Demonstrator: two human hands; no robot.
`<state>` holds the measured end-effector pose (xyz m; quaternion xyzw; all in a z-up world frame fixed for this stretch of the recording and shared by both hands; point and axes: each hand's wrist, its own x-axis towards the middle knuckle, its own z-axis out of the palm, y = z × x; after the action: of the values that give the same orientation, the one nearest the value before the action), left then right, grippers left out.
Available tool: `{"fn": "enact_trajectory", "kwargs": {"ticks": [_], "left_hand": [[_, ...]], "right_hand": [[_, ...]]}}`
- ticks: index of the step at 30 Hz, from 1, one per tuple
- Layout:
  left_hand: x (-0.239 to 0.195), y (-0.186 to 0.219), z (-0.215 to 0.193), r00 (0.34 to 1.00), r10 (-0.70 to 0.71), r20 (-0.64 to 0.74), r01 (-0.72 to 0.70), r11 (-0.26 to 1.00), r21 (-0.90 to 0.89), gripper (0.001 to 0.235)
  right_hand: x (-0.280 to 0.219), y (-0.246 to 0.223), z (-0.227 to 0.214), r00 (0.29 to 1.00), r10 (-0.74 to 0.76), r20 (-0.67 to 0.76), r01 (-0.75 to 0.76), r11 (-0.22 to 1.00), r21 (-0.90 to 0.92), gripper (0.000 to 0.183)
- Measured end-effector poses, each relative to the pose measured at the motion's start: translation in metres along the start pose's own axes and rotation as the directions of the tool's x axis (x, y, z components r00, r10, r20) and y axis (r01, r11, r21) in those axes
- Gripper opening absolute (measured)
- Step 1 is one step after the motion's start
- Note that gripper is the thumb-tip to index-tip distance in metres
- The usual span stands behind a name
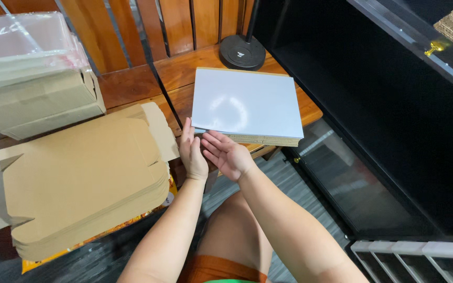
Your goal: The person repeatedly picks up stacks of white paper from a wooden chair and places them onto a black shelf. The hands lift the paper stacks and transfer them to the shelf, repeating the action multiple times.
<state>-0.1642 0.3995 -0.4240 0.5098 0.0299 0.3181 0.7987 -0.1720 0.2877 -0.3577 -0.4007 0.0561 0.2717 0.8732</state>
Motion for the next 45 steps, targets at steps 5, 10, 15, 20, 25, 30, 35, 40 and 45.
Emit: {"fn": "enact_trajectory", "kwargs": {"ticks": [5, 10, 15, 20, 25, 30, 35, 40, 45], "left_hand": [[-0.001, 0.002, 0.003, 1.000, -0.006, -0.016, 0.007, 0.998, 0.058, 0.061], [-0.002, 0.001, 0.002, 1.000, 0.010, -0.019, -0.007, 0.991, 0.136, 0.058], [-0.001, -0.005, 0.000, 0.999, 0.023, -0.024, -0.018, 0.986, 0.167, 0.060], [-0.002, -0.005, -0.001, 0.999, 0.019, -0.046, -0.006, 0.960, 0.279, 0.059], [-0.003, 0.007, 0.002, 0.999, 0.018, -0.050, 0.006, 0.891, 0.453, 0.062], [-0.004, 0.022, 0.009, 0.995, 0.019, -0.101, 0.035, 0.859, 0.511, 0.062], [0.008, 0.008, 0.007, 0.984, 0.063, -0.164, 0.034, 0.848, 0.529, 0.054], [0.024, 0.010, 0.027, 0.942, 0.069, -0.329, 0.142, 0.804, 0.577, 0.032], [0.031, 0.019, 0.049, 0.871, -0.055, -0.489, 0.375, 0.717, 0.588, 0.026]], "right_hand": [[0.004, 0.000, -0.006, 1.000, -0.007, -0.025, 0.010, 0.992, 0.128, 0.052], [-0.001, -0.012, -0.027, 0.997, -0.029, -0.066, 0.041, 0.981, 0.188, 0.051], [-0.015, -0.038, -0.060, 0.987, -0.047, -0.151, 0.081, 0.970, 0.229, 0.048], [-0.034, -0.065, -0.089, 0.969, -0.091, -0.229, 0.145, 0.963, 0.229, 0.044], [-0.045, -0.087, -0.118, 0.947, -0.115, -0.300, 0.189, 0.954, 0.232, 0.039], [-0.054, -0.109, -0.141, 0.883, -0.143, -0.446, 0.240, 0.956, 0.169, 0.027], [-0.054, -0.127, -0.159, 0.840, -0.177, -0.513, 0.222, 0.975, 0.026, 0.023], [-0.047, -0.140, -0.156, 0.760, -0.195, -0.620, 0.118, 0.980, -0.163, 0.034], [-0.031, -0.142, -0.159, 0.691, -0.293, -0.660, 0.065, 0.935, -0.348, 0.040]]}}
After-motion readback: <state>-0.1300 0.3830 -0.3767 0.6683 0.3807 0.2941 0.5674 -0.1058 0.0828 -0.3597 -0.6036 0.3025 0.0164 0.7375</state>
